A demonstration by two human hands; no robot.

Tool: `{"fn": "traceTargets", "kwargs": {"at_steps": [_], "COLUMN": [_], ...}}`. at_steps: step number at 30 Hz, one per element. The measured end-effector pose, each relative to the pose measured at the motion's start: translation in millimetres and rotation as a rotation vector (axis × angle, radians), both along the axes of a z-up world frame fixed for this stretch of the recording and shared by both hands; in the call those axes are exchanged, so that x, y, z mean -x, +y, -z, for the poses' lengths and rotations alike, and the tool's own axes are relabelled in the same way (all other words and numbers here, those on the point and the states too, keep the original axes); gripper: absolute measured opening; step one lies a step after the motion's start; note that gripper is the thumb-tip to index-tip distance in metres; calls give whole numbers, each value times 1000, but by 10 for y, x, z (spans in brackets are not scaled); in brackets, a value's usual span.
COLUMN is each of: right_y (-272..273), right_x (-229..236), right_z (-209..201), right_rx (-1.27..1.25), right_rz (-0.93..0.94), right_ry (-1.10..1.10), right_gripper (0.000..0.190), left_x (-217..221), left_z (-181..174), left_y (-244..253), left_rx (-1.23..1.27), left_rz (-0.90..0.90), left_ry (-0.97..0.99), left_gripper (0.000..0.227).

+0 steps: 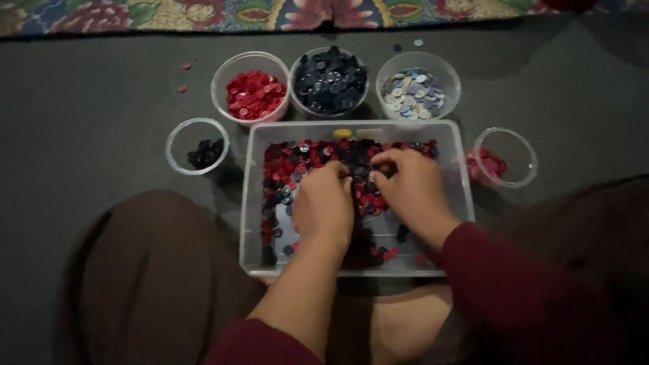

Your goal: Sorting a mixture of colored buttons from a large bin into separate small containers by color.

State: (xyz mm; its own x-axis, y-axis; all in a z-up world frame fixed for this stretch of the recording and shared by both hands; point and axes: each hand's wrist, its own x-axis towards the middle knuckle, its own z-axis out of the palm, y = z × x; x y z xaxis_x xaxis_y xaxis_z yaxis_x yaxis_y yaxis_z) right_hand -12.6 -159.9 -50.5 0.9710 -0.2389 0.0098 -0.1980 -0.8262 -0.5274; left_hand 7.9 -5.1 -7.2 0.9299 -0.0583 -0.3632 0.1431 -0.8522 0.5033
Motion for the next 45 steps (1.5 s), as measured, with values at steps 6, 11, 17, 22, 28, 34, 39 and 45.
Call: {"fn": "traceTargets", "kwargs": {"at_steps": [6, 11, 17, 22, 28, 34, 39, 45], "right_y": [142, 105, 16, 7, 93, 77, 61, -131], "right_x": [-160, -115, 27, 83, -73, -446, -855, -674], "right_z": [-146, -114, -17, -122, -295, -339, -630, -665], "right_rx": [14, -46, -156, -253, -677, -788, -549, -514], "right_rz": [-12, 67, 125, 185, 326, 314, 30, 157], "right_ry": [39, 71, 70, 140, 218, 256, -19, -147], "right_gripper": [24, 16, 18, 12, 24, 34, 42, 33], "left_x": [73, 151, -48, -636, -1036, -450, -56, 140], "left_z": [2, -178, 19, -2, -41, -107, -147, -131], "left_y": [88, 152, 111, -21, -11, 128, 205, 304], "left_rx": [128, 217, 212, 336, 373, 462, 446, 329], "left_rz": [-109, -178, -252, -300, -318, -319, -323, -257], "left_ry": [-18, 55, 62, -153, -404, -414, -200, -37], "left_gripper": [20, 19, 14, 18, 22, 21, 24, 23]}}
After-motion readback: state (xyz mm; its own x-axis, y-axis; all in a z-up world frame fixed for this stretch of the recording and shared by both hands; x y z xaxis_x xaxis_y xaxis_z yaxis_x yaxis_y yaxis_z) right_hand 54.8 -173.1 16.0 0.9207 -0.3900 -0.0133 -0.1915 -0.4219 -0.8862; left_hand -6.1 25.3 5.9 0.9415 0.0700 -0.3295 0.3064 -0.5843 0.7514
